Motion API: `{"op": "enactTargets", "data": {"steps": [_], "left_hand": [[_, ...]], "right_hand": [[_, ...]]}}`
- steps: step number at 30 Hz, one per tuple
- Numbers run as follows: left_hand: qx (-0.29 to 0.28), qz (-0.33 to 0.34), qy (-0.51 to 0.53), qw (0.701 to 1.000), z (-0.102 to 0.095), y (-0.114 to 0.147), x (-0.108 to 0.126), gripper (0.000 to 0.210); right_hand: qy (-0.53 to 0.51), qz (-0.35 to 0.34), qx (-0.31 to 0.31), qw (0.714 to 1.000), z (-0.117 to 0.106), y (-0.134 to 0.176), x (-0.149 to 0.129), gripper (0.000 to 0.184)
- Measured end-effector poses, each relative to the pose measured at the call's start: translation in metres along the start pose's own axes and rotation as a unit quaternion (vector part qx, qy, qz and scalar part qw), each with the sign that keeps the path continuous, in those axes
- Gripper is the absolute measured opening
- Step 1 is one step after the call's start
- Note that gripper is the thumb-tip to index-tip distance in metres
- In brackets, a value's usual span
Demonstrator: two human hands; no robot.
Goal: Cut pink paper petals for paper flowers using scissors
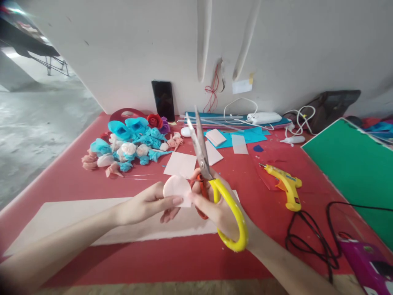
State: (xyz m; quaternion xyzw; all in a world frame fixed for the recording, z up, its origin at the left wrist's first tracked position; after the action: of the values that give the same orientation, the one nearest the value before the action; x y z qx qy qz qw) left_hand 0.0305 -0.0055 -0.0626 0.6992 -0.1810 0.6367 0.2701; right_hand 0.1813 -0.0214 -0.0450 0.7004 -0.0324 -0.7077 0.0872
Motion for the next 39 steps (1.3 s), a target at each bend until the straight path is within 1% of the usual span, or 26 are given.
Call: {"op": "enactTargets", "data": {"steps": [2,4,6,7,9,10,11,13,15,16,19,21,25,31,35,39], "left_hand": [[0.037,-0.007,0.045,0.998,-0.005,0.0,0.003,0.042],[0.063,-0.005,0.129,0.99,-0.011,0.0,0.005,0.044],[0.069,-0.005,0.232,0.97,-0.017,-0.002,0.005,0.045],[0.068,-0.01,0.28,0.957,-0.02,-0.004,0.004,0.043],[0.072,-0.019,0.351,0.933,-0.028,-0.009,0.0,0.039],[0.077,-0.022,0.374,0.924,-0.032,-0.013,-0.002,0.038],[0.094,-0.018,0.395,0.914,-0.037,-0.016,-0.005,0.037],[0.139,-0.011,0.432,0.891,-0.046,-0.022,-0.01,0.034],[0.162,-0.005,0.445,0.88,-0.052,-0.026,-0.014,0.032],[0.169,-0.004,0.447,0.878,-0.053,-0.027,-0.015,0.031],[0.178,-0.005,0.443,0.879,-0.054,-0.029,-0.018,0.03],[0.178,-0.01,0.435,0.883,-0.053,-0.029,-0.019,0.031],[0.176,-0.013,0.421,0.89,-0.05,-0.028,-0.021,0.033],[0.198,0.002,0.408,0.891,-0.051,-0.027,-0.018,0.032],[0.195,0.008,0.406,0.893,-0.05,-0.026,-0.015,0.034],[0.205,0.006,0.397,0.895,-0.052,-0.026,-0.016,0.034]], "right_hand": [[-0.042,-0.005,0.019,0.999,-0.002,-0.005,0.001,0.019],[-0.1,0.004,0.054,0.994,-0.004,-0.01,0.002,0.023],[-0.143,0.023,0.085,0.986,-0.007,-0.012,0.004,0.026],[-0.158,0.036,0.08,0.983,-0.007,-0.013,0.006,0.026],[-0.183,0.067,0.02,0.981,-0.004,-0.011,0.009,0.032],[-0.196,0.068,-0.013,0.978,-0.003,-0.01,0.01,0.037],[-0.206,0.076,-0.051,0.974,-0.001,-0.009,0.012,0.04],[-0.224,0.097,-0.137,0.96,0.003,-0.005,0.015,0.04],[-0.231,0.13,-0.218,0.939,0.007,-0.002,0.018,0.035],[-0.23,0.145,-0.248,0.93,0.009,-0.001,0.02,0.034],[-0.223,0.164,-0.284,0.918,0.01,-0.001,0.019,0.03],[-0.212,0.169,-0.29,0.918,0.011,0.0,0.017,0.027],[-0.198,0.176,-0.277,0.924,0.01,0.002,0.012,0.028],[-0.192,0.188,-0.269,0.925,0.01,0.007,0.011,0.028],[-0.179,0.188,-0.26,0.93,0.009,0.009,0.011,0.028],[-0.187,0.196,-0.268,0.925,0.008,0.008,0.013,0.031]]}}
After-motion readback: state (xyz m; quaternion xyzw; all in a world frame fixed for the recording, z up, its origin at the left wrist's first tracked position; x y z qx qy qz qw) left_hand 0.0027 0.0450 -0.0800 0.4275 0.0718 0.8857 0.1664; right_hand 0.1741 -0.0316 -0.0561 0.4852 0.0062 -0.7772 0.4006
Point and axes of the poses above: each hand's wrist, its own y-axis away from the middle knuckle, its own z-axis out of the palm, x = y × z, the point moved 3 cm from there along -y, towards the middle knuckle, and after that the axes turned 14 degrees about x, right-handed, at the moved point
